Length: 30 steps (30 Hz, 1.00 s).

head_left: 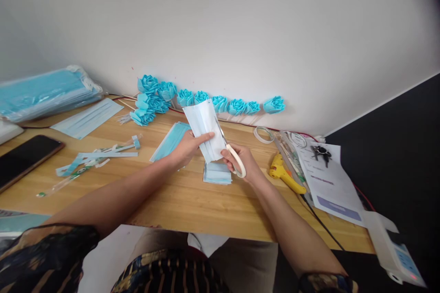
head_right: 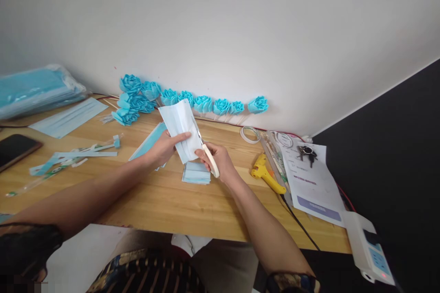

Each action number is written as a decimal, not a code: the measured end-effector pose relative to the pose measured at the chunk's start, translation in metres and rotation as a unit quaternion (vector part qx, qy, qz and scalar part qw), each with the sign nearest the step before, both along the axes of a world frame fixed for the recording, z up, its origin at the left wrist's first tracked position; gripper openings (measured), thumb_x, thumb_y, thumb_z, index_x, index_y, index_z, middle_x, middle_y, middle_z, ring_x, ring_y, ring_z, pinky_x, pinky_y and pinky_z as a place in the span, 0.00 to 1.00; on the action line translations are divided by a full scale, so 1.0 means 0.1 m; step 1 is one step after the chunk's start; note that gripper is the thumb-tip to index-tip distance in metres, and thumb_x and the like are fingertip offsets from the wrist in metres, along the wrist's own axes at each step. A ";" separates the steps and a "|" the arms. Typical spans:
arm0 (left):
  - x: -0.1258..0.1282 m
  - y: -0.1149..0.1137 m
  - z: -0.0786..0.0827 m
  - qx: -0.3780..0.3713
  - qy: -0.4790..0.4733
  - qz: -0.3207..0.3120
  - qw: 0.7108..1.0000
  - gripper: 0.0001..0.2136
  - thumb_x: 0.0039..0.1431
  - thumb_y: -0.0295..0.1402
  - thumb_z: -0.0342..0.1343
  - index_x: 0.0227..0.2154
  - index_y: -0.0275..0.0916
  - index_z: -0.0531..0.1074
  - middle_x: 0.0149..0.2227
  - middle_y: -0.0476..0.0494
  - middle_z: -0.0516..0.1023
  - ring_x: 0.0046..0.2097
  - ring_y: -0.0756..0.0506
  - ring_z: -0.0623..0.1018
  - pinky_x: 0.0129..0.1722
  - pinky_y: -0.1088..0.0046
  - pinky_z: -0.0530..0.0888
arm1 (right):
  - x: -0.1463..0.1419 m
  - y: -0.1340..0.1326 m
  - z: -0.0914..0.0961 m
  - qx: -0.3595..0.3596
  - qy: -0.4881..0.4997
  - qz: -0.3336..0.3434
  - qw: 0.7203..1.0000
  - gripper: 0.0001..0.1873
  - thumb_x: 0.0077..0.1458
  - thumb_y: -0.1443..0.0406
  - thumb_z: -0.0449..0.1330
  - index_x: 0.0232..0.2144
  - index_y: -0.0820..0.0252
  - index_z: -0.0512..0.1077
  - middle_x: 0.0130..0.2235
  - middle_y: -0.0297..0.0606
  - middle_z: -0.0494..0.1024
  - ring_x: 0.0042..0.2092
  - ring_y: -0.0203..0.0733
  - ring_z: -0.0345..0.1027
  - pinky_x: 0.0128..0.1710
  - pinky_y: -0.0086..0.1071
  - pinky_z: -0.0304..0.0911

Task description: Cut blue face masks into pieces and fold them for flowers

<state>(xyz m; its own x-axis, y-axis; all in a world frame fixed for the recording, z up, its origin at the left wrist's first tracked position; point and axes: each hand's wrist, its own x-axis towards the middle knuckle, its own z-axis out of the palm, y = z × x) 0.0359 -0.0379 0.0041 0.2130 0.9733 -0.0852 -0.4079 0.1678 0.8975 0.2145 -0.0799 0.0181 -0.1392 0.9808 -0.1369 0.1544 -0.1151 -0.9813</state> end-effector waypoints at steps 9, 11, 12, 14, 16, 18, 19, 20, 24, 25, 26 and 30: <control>-0.05 0.06 0.10 0.030 -0.033 0.034 0.998 0.23 0.42 0.43 0.74 0.37 0.34 0.78 0.35 0.40 0.83 0.38 0.40 0.81 0.42 0.65 0.76 | 0.01 0.02 -0.06 0.020 -0.039 0.020 0.999 0.20 0.46 0.50 0.68 0.22 0.58 0.67 0.17 0.25 0.63 0.18 0.28 0.52 0.18 0.27 0.48; -0.08 0.08 0.11 0.037 -0.026 0.041 0.998 0.21 0.40 0.41 0.74 0.35 0.34 0.78 0.34 0.41 0.83 0.38 0.41 0.81 0.42 0.65 0.76 | 0.01 0.01 -0.03 0.010 -0.047 0.030 0.998 0.20 0.45 0.50 0.69 0.25 0.58 0.69 0.19 0.25 0.63 0.19 0.28 0.52 0.18 0.27 0.49; -0.09 0.08 0.11 0.040 -0.024 0.043 0.998 0.20 0.40 0.41 0.74 0.34 0.34 0.78 0.33 0.41 0.83 0.37 0.41 0.80 0.42 0.65 0.76 | 0.02 0.01 -0.02 0.006 -0.050 0.036 0.998 0.20 0.44 0.50 0.69 0.26 0.58 0.69 0.20 0.25 0.64 0.19 0.29 0.53 0.19 0.27 0.49; -0.09 0.09 0.11 0.047 -0.026 0.046 0.997 0.19 0.41 0.40 0.74 0.33 0.34 0.78 0.33 0.41 0.83 0.38 0.40 0.81 0.43 0.64 0.76 | 0.03 0.00 0.02 0.014 -0.051 0.059 0.997 0.21 0.43 0.49 0.69 0.28 0.58 0.69 0.23 0.27 0.66 0.22 0.29 0.56 0.21 0.27 0.52; -0.09 0.09 0.11 0.049 -0.033 0.044 0.997 0.18 0.42 0.40 0.73 0.34 0.35 0.79 0.34 0.41 0.83 0.39 0.39 0.81 0.43 0.64 0.76 | 0.05 -0.01 0.05 0.036 -0.050 0.080 0.995 0.24 0.45 0.46 0.68 0.28 0.58 0.68 0.25 0.29 0.68 0.24 0.31 0.58 0.23 0.28 0.54; -0.08 0.07 0.10 0.045 -0.038 0.042 0.997 0.18 0.42 0.40 0.73 0.34 0.35 0.79 0.35 0.40 0.84 0.39 0.39 0.81 0.43 0.64 0.76 | 0.05 -0.02 0.06 0.055 -0.052 0.093 0.993 0.26 0.48 0.43 0.66 0.28 0.58 0.67 0.25 0.29 0.67 0.25 0.31 0.58 0.24 0.28 0.55; -0.07 0.07 0.10 0.044 -0.039 0.041 0.997 0.18 0.42 0.40 0.73 0.34 0.35 0.79 0.35 0.40 0.84 0.39 0.39 0.81 0.43 0.64 0.76 | 0.06 -0.02 0.07 0.059 -0.055 0.095 0.992 0.27 0.48 0.41 0.65 0.28 0.57 0.66 0.25 0.28 0.66 0.24 0.31 0.58 0.24 0.29 0.54; -0.06 0.06 0.10 0.044 -0.037 0.040 0.998 0.18 0.42 0.40 0.73 0.34 0.36 0.79 0.35 0.40 0.84 0.39 0.39 0.81 0.42 0.65 0.75 | 0.05 -0.03 0.07 0.061 -0.059 0.098 0.992 0.28 0.49 0.40 0.65 0.28 0.57 0.66 0.24 0.28 0.66 0.24 0.32 0.58 0.25 0.29 0.54; -0.03 0.03 0.06 0.047 -0.007 0.016 0.999 0.18 0.43 0.42 0.73 0.34 0.35 0.79 0.35 0.40 0.84 0.38 0.39 0.81 0.40 0.65 0.75 | 0.05 -0.03 0.07 0.061 -0.069 0.110 0.990 0.31 0.48 0.37 0.64 0.28 0.57 0.64 0.24 0.28 0.64 0.24 0.32 0.58 0.25 0.30 0.54; -0.02 0.02 0.04 0.046 0.002 0.012 0.999 0.19 0.43 0.43 0.73 0.34 0.35 0.79 0.35 0.40 0.84 0.38 0.39 0.81 0.40 0.65 0.75 | 0.05 -0.02 0.06 0.063 -0.070 0.108 0.990 0.31 0.48 0.36 0.64 0.28 0.57 0.64 0.24 0.28 0.64 0.25 0.32 0.58 0.26 0.30 0.54; -0.02 0.01 0.03 0.046 0.009 0.011 0.999 0.19 0.44 0.43 0.73 0.34 0.35 0.79 0.36 0.39 0.84 0.38 0.39 0.81 0.40 0.64 0.75 | 0.05 -0.02 0.06 0.064 -0.069 0.104 0.990 0.32 0.47 0.36 0.64 0.28 0.57 0.64 0.24 0.28 0.65 0.25 0.33 0.59 0.26 0.30 0.54; -0.01 0.00 -0.02 0.052 0.014 -0.001 0.999 0.19 0.45 0.43 0.72 0.36 0.35 0.79 0.38 0.39 0.84 0.41 0.37 0.82 0.43 0.63 0.76 | 0.03 -0.03 0.09 0.073 -0.056 0.088 0.992 0.32 0.46 0.35 0.63 0.28 0.57 0.66 0.23 0.29 0.66 0.25 0.34 0.59 0.26 0.30 0.55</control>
<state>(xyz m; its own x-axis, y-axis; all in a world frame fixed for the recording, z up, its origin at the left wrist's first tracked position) 0.0352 -0.0377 0.0024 0.2141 0.9768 0.0101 -0.3827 0.0743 0.9209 0.2179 -0.0834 0.0272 -0.3016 0.9532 -0.0195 0.2691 0.0654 -0.9609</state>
